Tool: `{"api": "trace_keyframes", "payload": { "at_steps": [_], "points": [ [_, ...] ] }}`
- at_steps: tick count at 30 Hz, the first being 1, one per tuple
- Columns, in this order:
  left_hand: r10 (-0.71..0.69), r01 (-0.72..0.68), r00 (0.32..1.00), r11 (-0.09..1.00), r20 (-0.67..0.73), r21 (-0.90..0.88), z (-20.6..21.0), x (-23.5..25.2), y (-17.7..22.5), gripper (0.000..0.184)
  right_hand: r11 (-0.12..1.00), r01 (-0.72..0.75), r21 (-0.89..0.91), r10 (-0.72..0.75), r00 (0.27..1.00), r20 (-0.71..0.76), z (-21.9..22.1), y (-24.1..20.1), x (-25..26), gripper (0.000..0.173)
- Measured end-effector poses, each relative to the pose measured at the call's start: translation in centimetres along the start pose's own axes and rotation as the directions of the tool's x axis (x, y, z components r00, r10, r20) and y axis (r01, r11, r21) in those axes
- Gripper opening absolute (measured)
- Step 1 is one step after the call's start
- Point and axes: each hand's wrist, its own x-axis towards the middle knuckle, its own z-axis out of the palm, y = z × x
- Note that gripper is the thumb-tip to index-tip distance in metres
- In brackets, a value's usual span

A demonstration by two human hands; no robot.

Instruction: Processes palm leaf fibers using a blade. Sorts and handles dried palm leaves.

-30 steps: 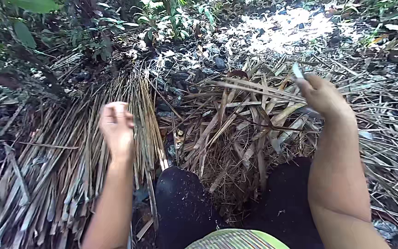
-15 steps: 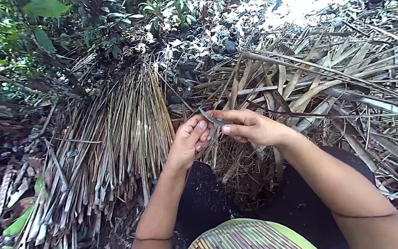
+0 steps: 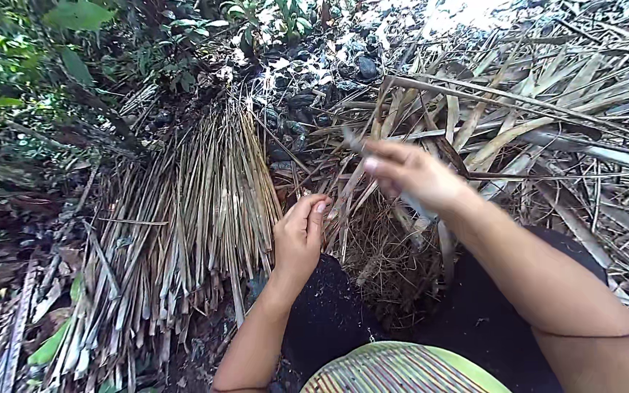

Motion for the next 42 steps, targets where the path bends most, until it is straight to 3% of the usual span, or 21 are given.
{"api": "trace_keyframes", "payload": {
  "at_steps": [3, 8, 9, 13, 15, 19, 21, 26, 35, 42],
  "points": [
    [0.013, -0.012, 1.0, 1.0, -0.013, 0.028, -0.2, -0.8, -0.5, 0.024, 0.99, 0.031, 0.139, -0.02, 0.996, -0.083, -1.4, -0.3, 0.5, 0.039],
    [0.086, -0.069, 0.993, 0.98, -0.084, 0.188, -0.6, -0.3, -1.0, 0.024, 0.946, -0.247, 0.209, 0.19, 0.947, 0.26, 4.0, 1.6, -1.0, 0.042],
    [0.104, -0.087, 0.992, 0.975, -0.075, 0.204, -0.8, -0.6, -1.3, 0.024, 0.944, -0.252, 0.214, 0.194, 0.946, 0.258, 4.0, 1.5, -0.9, 0.039],
    [0.101, -0.085, 0.993, 0.974, -0.064, 0.211, -1.7, -2.0, -2.5, 0.024, 0.963, -0.079, 0.258, 0.074, 0.997, 0.031, 0.7, 0.5, 0.6, 0.039],
    [0.086, -0.067, 0.993, 0.974, -0.079, 0.218, -1.7, -2.0, -2.5, 0.025, 0.954, -0.072, 0.292, 0.071, 0.997, 0.014, 1.4, 0.6, 0.3, 0.042],
    [0.086, -0.064, 0.992, 0.975, -0.095, 0.213, -1.6, -1.8, -2.7, 0.025, 0.923, -0.251, 0.29, 0.165, 0.942, 0.291, 5.1, 2.9, -0.4, 0.042],
    [0.09, -0.075, 0.993, 0.977, -0.071, 0.199, -2.0, -2.4, -3.2, 0.027, 0.94, -0.208, 0.271, 0.135, 0.955, 0.264, 4.3, 2.5, 0.1, 0.039],
    [0.132, -0.129, 0.991, 0.964, 0.004, 0.232, -4.3, -6.1, -5.9, 0.032, 0.963, 0.024, 0.267, -0.034, 0.999, 0.033, -1.1, 0.9, 1.9, 0.036],
    [0.083, -0.093, 0.996, 0.932, 0.044, 0.351, -9.1, -15.0, -11.1, 0.034, 0.941, 0.226, 0.252, -0.22, 0.974, -0.049, -6.2, 1.2, 2.7, 0.034],
    [-0.078, -0.003, 0.989, 0.835, 0.125, 0.55, -13.5, -20.6, -13.6, 0.029, 0.939, 0.297, 0.173, -0.283, 0.954, -0.102, -9.0, 0.2, 1.8, 0.034]
  ]
}}
